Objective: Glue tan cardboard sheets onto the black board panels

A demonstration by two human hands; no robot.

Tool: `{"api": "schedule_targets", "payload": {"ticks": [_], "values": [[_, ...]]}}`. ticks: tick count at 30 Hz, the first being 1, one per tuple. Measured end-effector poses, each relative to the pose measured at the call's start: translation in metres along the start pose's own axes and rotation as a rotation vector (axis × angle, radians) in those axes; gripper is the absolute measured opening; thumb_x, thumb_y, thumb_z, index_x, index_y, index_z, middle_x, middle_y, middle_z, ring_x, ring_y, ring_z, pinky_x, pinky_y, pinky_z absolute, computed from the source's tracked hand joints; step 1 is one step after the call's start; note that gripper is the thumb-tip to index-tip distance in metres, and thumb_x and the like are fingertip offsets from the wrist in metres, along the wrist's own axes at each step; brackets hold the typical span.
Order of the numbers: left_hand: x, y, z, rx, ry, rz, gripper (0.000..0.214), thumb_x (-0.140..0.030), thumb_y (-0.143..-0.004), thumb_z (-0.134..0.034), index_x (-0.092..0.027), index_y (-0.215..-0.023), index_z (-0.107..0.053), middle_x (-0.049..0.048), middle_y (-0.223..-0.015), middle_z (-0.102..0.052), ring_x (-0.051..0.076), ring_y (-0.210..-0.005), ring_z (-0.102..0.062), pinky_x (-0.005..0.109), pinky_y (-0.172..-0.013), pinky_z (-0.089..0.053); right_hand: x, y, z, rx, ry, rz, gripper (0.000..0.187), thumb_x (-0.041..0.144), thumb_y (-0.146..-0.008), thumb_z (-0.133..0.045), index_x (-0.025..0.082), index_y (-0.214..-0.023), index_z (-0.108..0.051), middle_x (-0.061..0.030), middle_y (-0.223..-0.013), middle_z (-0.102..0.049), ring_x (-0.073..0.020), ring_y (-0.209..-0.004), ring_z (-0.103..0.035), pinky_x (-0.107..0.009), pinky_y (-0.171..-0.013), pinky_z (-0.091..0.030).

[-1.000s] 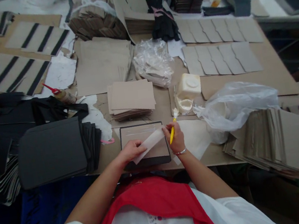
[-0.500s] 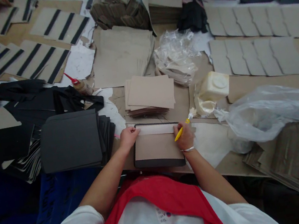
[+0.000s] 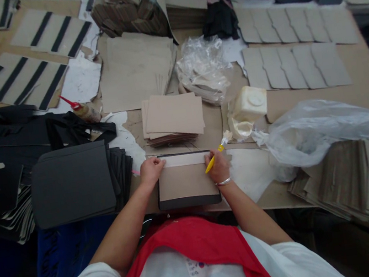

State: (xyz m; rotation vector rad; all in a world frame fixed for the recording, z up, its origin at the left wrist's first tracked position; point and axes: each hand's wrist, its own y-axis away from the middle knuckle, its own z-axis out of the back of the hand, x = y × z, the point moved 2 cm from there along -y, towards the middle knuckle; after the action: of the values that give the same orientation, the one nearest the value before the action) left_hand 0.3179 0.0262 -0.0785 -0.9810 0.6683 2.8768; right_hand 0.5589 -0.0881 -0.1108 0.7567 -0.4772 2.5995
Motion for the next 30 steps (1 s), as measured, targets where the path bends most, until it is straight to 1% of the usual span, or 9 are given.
{"api": "schedule_targets", "payload": {"ticks": [5,9,12,14,18,21,24,27,30], "values": [[0.000,0.000,0.002,-0.024,-0.178,-0.044,0.026,-0.043,-0.077,-0.055,-0.018,-0.075,-0.062,0.0048,-0.072,-0.063,0.020,-0.071,-0.058,0.028,-0.066,-0.040,-0.002,-0.002,0.000,0.029,0.059,0.021,0.025,0.033,-0.086,-0.045,0.015,-0.103,-0.053,-0.0090,-0.080,-0.060,-0.0214,-0.077,-0.055,-0.037,-0.076,-0.045],[-0.010,0.013,-0.007,-0.190,-0.363,-0.326,0.036,-0.031,-0.083,-0.049,-0.015,-0.115,-0.056,0.0139,-0.117,-0.059,0.027,-0.111,-0.051,0.037,-0.092,-0.038,-0.001,-0.002,0.009,-0.025,0.136,0.004,0.029,0.033,-0.085,-0.049,0.014,-0.107,-0.053,-0.0109,-0.084,-0.061,-0.0236,-0.084,-0.056,-0.040,-0.079,-0.045],[-0.019,0.032,-0.034,-0.026,-0.423,-0.704,0.044,-0.027,-0.088,-0.039,-0.017,-0.131,-0.045,0.0113,-0.140,-0.044,0.023,-0.132,-0.034,0.039,-0.108,-0.024,0.014,0.005,0.011,0.001,0.096,0.168,0.023,0.027,-0.087,-0.047,0.017,-0.107,-0.053,-0.0134,-0.101,-0.063,-0.0235,-0.097,-0.056,-0.041,-0.085,-0.045],[-0.020,0.045,-0.051,0.110,-0.470,-0.839,0.051,-0.037,-0.089,-0.041,-0.019,-0.136,-0.040,0.0099,-0.145,-0.037,0.024,-0.136,-0.027,0.042,-0.112,-0.015,0.026,0.015,0.008,0.121,0.026,0.365,0.021,0.020,-0.086,-0.045,0.018,-0.106,-0.053,-0.0132,-0.116,-0.060,-0.0223,-0.110,-0.053,-0.041,-0.092,-0.043],[-0.006,0.058,-0.052,0.156,-0.566,-0.731,0.071,-0.054,-0.083,-0.046,-0.017,-0.142,-0.031,0.0120,-0.150,-0.027,0.027,-0.139,-0.020,0.048,-0.113,-0.008,0.032,0.031,0.003,0.266,0.040,0.481,0.027,0.009,-0.082,-0.044,0.018,-0.104,-0.055,-0.0115,-0.127,-0.056,-0.0218,-0.119,-0.048,-0.045,-0.101,-0.038],[0.014,0.067,-0.019,0.071,-0.561,-0.544,0.071,-0.053,-0.083,-0.046,-0.013,-0.140,-0.034,0.0160,-0.148,-0.030,0.029,-0.137,-0.024,0.049,-0.112,-0.013,0.019,0.033,0.011,0.208,0.120,0.395,0.029,0.006,-0.080,-0.043,0.017,-0.103,-0.056,-0.0133,-0.126,-0.057,-0.0236,-0.116,-0.051,-0.047,-0.098,-0.041],[0.037,0.080,0.033,-0.092,-0.440,-0.488,0.054,-0.045,-0.087,-0.045,-0.014,-0.130,-0.048,0.0160,-0.134,-0.050,0.027,-0.128,-0.041,0.043,-0.108,-0.028,0.012,0.031,0.021,0.135,0.149,0.425,0.027,0.010,-0.081,-0.044,0.017,-0.104,-0.056,-0.0144,-0.120,-0.060,-0.0260,-0.111,-0.055,-0.049,-0.094,-0.043],[0.070,0.087,0.100,-0.409,-0.367,-0.358,0.036,-0.038,-0.090,-0.041,-0.018,-0.113,-0.059,0.0124,-0.114,-0.063,0.023,-0.114,-0.053,0.039,-0.102,-0.036,0.020,0.027,0.022,0.037,0.091,0.509,0.028,0.019,-0.082,-0.051,0.018,-0.110,-0.053,-0.0145,-0.114,-0.063,-0.0282,-0.107,-0.058,-0.049,-0.091,-0.046],[0.114,0.085,0.169,-0.714,-0.421,0.029,0.050,-0.048,-0.083,-0.050,-0.013,-0.120,-0.052,0.0181,-0.124,-0.054,0.029,-0.121,-0.046,0.044,-0.102,-0.034,0.047,0.025,0.014,0.022,-0.033,0.563,0.029,0.023,-0.082,-0.054,0.020,-0.111,-0.051,-0.0143,-0.114,-0.062,-0.0280,-0.108,-0.057,-0.048,-0.090,-0.048]]}}
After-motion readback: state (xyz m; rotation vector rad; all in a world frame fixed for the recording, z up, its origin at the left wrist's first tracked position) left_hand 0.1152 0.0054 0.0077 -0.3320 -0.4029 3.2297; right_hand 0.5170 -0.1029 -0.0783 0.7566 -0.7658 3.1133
